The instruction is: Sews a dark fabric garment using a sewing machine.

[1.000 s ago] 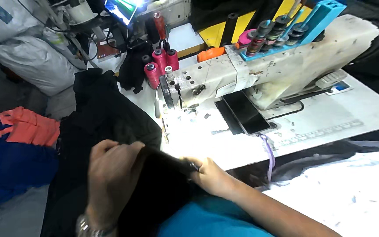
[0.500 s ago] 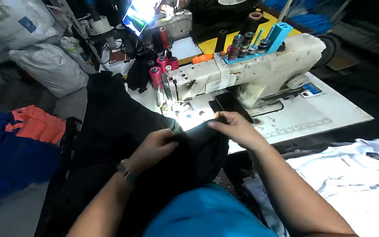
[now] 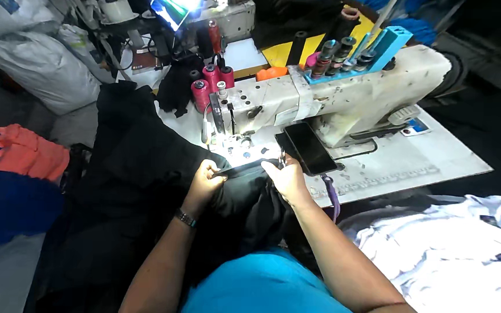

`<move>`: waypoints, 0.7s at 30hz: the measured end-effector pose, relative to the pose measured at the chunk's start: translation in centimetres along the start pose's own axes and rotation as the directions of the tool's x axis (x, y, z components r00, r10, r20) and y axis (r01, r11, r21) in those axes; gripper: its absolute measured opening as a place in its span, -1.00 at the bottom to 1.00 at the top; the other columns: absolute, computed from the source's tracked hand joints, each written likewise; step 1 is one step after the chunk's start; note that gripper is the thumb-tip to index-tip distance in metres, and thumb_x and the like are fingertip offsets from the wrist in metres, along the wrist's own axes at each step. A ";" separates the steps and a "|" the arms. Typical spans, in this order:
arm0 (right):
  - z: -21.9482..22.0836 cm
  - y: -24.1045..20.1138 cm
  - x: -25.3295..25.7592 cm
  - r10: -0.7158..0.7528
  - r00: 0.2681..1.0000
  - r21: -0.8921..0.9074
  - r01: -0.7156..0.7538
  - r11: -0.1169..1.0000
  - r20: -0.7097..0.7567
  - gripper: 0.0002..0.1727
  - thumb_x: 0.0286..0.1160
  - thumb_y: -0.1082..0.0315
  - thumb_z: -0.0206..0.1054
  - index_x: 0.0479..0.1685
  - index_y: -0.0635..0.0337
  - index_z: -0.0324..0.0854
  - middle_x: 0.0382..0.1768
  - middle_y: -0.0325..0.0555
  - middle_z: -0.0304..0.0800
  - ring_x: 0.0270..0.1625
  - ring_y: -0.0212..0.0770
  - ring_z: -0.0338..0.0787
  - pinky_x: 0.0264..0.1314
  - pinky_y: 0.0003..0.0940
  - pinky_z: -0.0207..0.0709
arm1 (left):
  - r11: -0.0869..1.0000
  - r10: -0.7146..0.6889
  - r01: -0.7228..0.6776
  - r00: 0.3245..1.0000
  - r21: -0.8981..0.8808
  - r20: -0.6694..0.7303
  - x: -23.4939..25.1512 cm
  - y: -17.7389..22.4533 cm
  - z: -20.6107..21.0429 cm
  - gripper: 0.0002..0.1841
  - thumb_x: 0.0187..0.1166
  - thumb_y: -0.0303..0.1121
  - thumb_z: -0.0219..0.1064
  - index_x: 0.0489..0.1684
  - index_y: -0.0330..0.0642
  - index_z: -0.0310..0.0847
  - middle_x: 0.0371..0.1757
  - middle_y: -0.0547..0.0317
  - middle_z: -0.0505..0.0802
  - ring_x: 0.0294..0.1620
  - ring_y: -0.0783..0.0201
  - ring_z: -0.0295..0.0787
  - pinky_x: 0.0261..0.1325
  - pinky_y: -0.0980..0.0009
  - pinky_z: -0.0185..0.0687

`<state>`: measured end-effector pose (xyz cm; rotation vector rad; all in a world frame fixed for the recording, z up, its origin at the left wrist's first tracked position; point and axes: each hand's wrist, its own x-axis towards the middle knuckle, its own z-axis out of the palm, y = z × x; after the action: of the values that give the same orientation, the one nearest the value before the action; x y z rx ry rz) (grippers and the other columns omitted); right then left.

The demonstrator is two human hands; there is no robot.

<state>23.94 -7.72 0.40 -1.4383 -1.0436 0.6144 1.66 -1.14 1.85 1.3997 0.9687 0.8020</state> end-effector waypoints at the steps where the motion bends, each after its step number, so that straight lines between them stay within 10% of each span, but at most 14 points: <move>1: 0.3 0.3 0.0 -0.028 1.000 -0.007 0.028 1.000 -0.012 -0.86 0.36 0.46 0.51 -0.15 0.20 0.74 -0.30 -0.26 0.81 -0.24 -0.51 0.77 -0.11 -0.49 0.70 | 1.000 -0.006 0.006 1.000 -0.005 0.003 0.1 -0.1 -0.1 -0.71 0.42 -0.63 0.42 -0.12 -0.17 0.38 -0.44 0.22 0.70 -0.43 0.42 0.64 -0.29 0.48 0.60; 14: 0.4 0.5 0.9 -0.029 0.997 -0.036 0.032 0.999 0.066 -0.88 0.38 0.35 0.55 -0.24 0.14 0.73 -0.39 -0.37 0.76 -0.33 -0.61 0.68 -0.18 -0.64 0.61 | 0.986 -0.041 0.057 0.994 -0.157 0.103 0.3 0.2 -0.8 -0.81 0.63 -0.55 0.29 0.11 -0.21 0.51 -0.33 0.15 0.83 -0.34 0.44 0.75 -0.20 0.52 0.68; 19: -1.6 -0.7 0.5 -0.165 0.985 -0.487 0.169 0.857 0.052 -0.45 0.45 -0.08 0.47 0.19 0.18 0.71 0.00 0.02 0.84 0.01 -0.09 0.83 0.07 0.00 0.72 | 0.981 -0.015 0.040 0.991 -0.190 0.133 0.3 0.0 -0.8 -0.80 0.67 -0.54 0.24 0.17 -0.23 0.52 -0.25 0.11 0.83 -0.26 0.39 0.77 -0.11 0.48 0.70; 21: -2.2 -1.7 -0.4 -0.263 0.965 -0.547 0.221 0.807 0.002 -0.45 0.48 -0.07 0.44 0.23 0.18 0.71 0.00 0.04 0.78 -0.02 -0.07 0.80 -0.03 -0.04 0.71 | 0.980 -0.004 0.033 0.990 -0.194 0.143 0.2 0.0 -0.9 -0.80 0.68 -0.55 0.22 0.18 -0.23 0.52 -0.19 0.09 0.84 -0.23 0.39 0.78 -0.09 0.48 0.72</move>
<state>25.22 -9.30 2.30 -1.7578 -1.3874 0.0647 0.99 -0.57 1.90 1.2573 0.7702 0.7518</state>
